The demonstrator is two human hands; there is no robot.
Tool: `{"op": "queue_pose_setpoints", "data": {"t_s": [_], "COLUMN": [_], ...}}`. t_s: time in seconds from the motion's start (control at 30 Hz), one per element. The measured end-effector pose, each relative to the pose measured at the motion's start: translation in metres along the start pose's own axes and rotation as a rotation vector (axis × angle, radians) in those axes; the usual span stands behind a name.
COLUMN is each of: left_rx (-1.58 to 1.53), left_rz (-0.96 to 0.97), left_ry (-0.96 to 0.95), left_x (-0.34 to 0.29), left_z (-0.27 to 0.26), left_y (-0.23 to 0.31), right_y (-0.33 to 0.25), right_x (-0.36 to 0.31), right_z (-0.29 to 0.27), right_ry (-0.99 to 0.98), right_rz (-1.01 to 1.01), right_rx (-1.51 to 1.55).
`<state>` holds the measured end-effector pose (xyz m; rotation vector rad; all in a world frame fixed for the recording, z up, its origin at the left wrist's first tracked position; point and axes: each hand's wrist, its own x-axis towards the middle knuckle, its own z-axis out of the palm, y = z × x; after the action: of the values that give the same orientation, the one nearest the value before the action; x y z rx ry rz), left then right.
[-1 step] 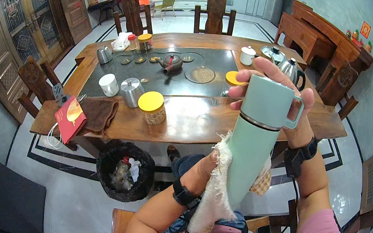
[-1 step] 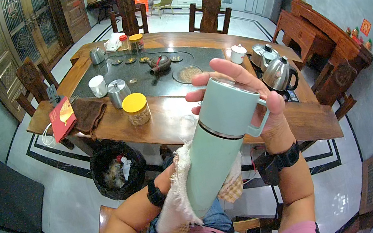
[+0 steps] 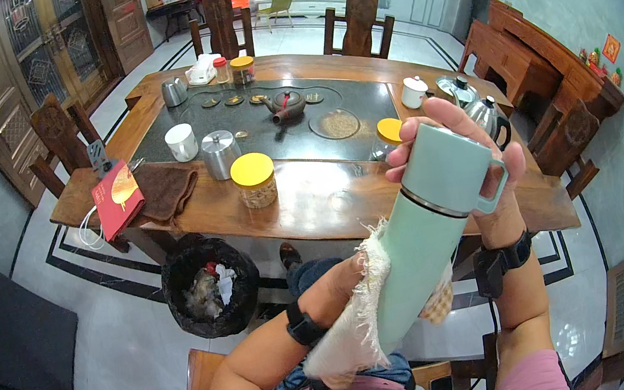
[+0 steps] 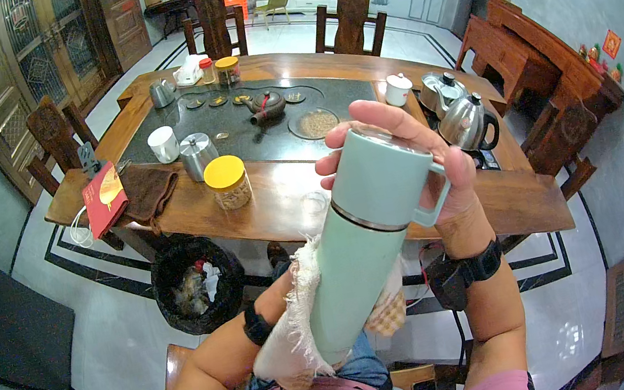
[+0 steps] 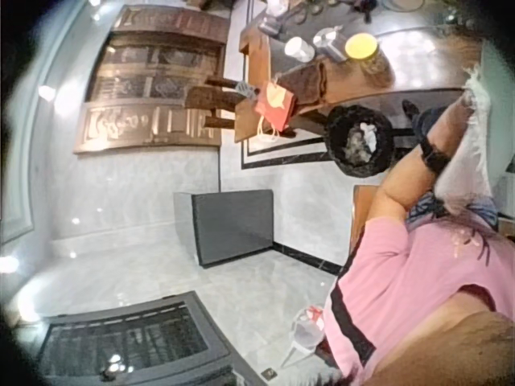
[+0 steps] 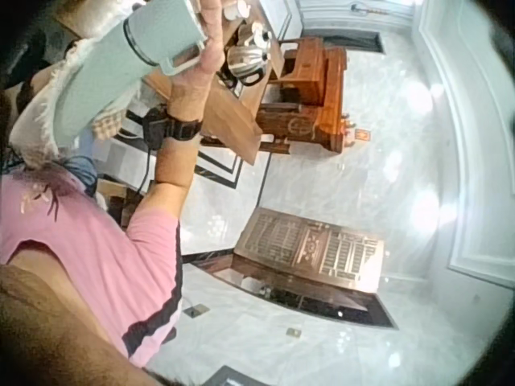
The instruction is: The person wipes a yellow-lidded jar, a light green thermos, and a small light green mug with a cloth while seated at a wooden table. Each item is wiped and returned to the table.
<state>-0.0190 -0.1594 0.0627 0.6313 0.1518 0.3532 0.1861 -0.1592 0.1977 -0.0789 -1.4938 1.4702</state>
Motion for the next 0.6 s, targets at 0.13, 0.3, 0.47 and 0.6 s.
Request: {"op": "queue_pose_setpoints", "data": {"t_s": [0.13, 0.3, 0.47, 0.6], "left_rx": [0.723, 1.037, 0.431, 0.183], "left_rz": [0.321, 0.577, 0.347, 0.312], "left_ry": [0.094, 0.473, 0.092, -0.115], "left_x": [0.007, 0.016, 0.008, 0.009], "left_z": [0.018, 0.031, 0.010, -0.002], "left_y": [0.022, 0.028, 0.033, 0.012], "right_y": [-0.011, -0.003, -0.015, 0.005], "right_x": [-0.003, -0.009, -0.015, -0.014], "right_z": [0.017, 0.044, 0.035, 0.015], "right_ry": [0.523, 0.622, 0.770, 0.570], "right_rz": [0.188, 0.058, 0.054, 0.083], "right_rx": [-0.580, -1.062, -0.666, -0.378]}}
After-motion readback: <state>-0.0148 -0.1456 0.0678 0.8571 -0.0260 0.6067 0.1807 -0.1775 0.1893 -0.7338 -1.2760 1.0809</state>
